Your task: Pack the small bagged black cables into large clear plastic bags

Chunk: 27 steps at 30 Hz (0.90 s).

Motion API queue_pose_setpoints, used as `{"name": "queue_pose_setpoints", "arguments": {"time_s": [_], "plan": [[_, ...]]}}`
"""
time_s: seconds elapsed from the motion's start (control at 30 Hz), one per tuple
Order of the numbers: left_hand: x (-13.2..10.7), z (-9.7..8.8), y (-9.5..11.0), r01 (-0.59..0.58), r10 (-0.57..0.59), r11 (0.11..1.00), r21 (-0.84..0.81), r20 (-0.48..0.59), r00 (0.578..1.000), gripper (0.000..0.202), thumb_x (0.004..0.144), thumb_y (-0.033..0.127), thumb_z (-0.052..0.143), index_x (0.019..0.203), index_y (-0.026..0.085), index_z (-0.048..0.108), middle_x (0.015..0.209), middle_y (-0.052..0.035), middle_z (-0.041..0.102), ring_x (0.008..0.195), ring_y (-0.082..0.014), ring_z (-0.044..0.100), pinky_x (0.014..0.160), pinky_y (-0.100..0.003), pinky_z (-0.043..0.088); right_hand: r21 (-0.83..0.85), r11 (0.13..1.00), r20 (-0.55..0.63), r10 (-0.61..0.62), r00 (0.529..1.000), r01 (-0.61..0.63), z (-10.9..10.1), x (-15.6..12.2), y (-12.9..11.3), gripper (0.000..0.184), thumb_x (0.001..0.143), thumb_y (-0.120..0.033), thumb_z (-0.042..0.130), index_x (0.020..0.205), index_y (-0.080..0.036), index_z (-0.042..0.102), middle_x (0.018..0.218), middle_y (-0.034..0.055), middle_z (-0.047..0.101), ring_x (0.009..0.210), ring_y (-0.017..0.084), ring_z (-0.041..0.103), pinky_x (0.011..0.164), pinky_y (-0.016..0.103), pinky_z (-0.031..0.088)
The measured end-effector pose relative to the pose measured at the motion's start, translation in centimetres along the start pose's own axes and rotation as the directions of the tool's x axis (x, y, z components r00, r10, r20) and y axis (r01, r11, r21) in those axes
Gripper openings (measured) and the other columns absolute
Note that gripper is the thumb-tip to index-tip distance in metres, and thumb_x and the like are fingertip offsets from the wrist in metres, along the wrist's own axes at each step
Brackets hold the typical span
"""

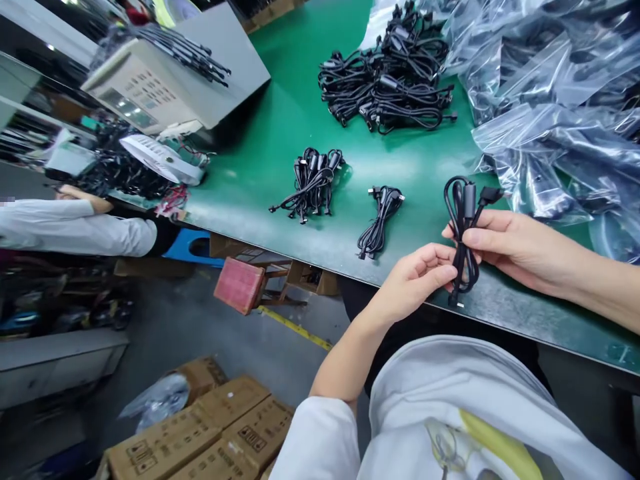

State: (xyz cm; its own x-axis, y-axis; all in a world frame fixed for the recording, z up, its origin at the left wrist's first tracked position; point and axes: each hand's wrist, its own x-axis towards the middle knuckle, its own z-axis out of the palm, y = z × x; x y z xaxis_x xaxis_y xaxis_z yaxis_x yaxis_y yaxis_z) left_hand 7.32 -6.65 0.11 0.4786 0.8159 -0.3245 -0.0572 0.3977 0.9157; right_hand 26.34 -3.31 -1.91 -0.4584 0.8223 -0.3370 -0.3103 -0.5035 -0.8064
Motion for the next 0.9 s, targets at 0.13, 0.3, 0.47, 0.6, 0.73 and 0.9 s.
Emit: {"name": "queue_pose_setpoints", "arguments": {"time_s": [0.13, 0.3, 0.47, 0.6, 0.73, 0.9], "plan": [[-0.7, 0.2, -0.3, 0.016, -0.012, 0.999, 0.034, -0.113, 0.993, 0.049, 0.077, 0.046, 0.082, 0.111, 0.019, 0.059, 0.101, -0.0066, 0.068, 0.091, -0.0163, 0.065, 0.081, -0.028, 0.053, -0.02, 0.982, -0.109, -0.187, 0.976, 0.186, 0.1, 0.0, -0.6, 0.025, 0.07, -0.038, 0.088, 0.079, -0.021, 0.073, 0.079, -0.0024, 0.064, 0.062, 0.007, 0.049, 0.058, 0.022, 0.041], [-1.1, 0.0, -0.9, 0.049, -0.047, 0.999, 0.014, -0.082, 0.996, 0.038, 0.081, 0.041, 0.079, 0.107, 0.018, 0.063, 0.097, -0.0053, 0.07, 0.082, -0.0134, 0.068, 0.074, -0.026, 0.054, -0.029, 0.977, -0.178, -0.213, 0.961, 0.211, 0.0, -0.1, -1.4, 0.031, 0.07, -0.042, 0.088, 0.078, -0.019, 0.068, 0.072, -0.0039, 0.056, 0.058, 0.007, 0.046, 0.054, 0.022, 0.037], [-0.8, -0.2, -1.3, 0.056, -0.06, 0.996, -0.067, -0.059, 0.996, 0.037, 0.081, 0.036, 0.079, 0.11, 0.017, 0.066, 0.098, -0.0078, 0.074, 0.085, -0.017, 0.073, 0.073, -0.026, 0.056, -0.032, 0.974, -0.222, -0.224, 0.949, 0.223, 0.1, 0.0, -1.5, 0.035, 0.069, -0.045, 0.088, 0.076, -0.02, 0.064, 0.069, -0.0052, 0.052, 0.055, 0.006, 0.044, 0.052, 0.022, 0.034], [-0.8, -0.1, -1.3, 0.053, -0.059, 0.995, -0.083, -0.074, 0.995, 0.035, 0.081, 0.033, 0.08, 0.109, 0.016, 0.067, 0.095, -0.0073, 0.075, 0.082, -0.0165, 0.073, 0.072, -0.025, 0.056, -0.031, 0.977, -0.226, -0.214, 0.95, 0.213, 0.0, -0.1, -1.3, 0.035, 0.07, -0.045, 0.087, 0.077, -0.02, 0.065, 0.069, -0.0048, 0.052, 0.056, 0.006, 0.044, 0.052, 0.022, 0.034], [-0.9, 0.0, -1.3, 0.059, -0.065, 0.996, -0.069, -0.083, 0.994, 0.036, 0.08, 0.034, 0.08, 0.108, 0.016, 0.067, 0.095, -0.0076, 0.075, 0.082, -0.0165, 0.073, 0.072, -0.025, 0.056, -0.018, 0.981, -0.253, -0.191, 0.948, 0.193, 0.0, -0.2, -1.2, 0.035, 0.07, -0.045, 0.088, 0.077, -0.02, 0.065, 0.07, -0.0048, 0.053, 0.056, 0.007, 0.045, 0.052, 0.022, 0.035], [-0.9, 0.0, -1.3, 0.047, -0.051, 0.997, -0.056, -0.084, 0.995, 0.037, 0.08, 0.035, 0.081, 0.108, 0.016, 0.067, 0.095, -0.0079, 0.075, 0.082, -0.0165, 0.074, 0.071, -0.024, 0.056, -0.011, 0.984, -0.27, -0.176, 0.947, 0.18, -0.1, 0.0, -1.0, 0.036, 0.068, -0.045, 0.089, 0.077, -0.02, 0.065, 0.071, -0.0044, 0.053, 0.056, 0.007, 0.045, 0.051, 0.022, 0.035]]}}
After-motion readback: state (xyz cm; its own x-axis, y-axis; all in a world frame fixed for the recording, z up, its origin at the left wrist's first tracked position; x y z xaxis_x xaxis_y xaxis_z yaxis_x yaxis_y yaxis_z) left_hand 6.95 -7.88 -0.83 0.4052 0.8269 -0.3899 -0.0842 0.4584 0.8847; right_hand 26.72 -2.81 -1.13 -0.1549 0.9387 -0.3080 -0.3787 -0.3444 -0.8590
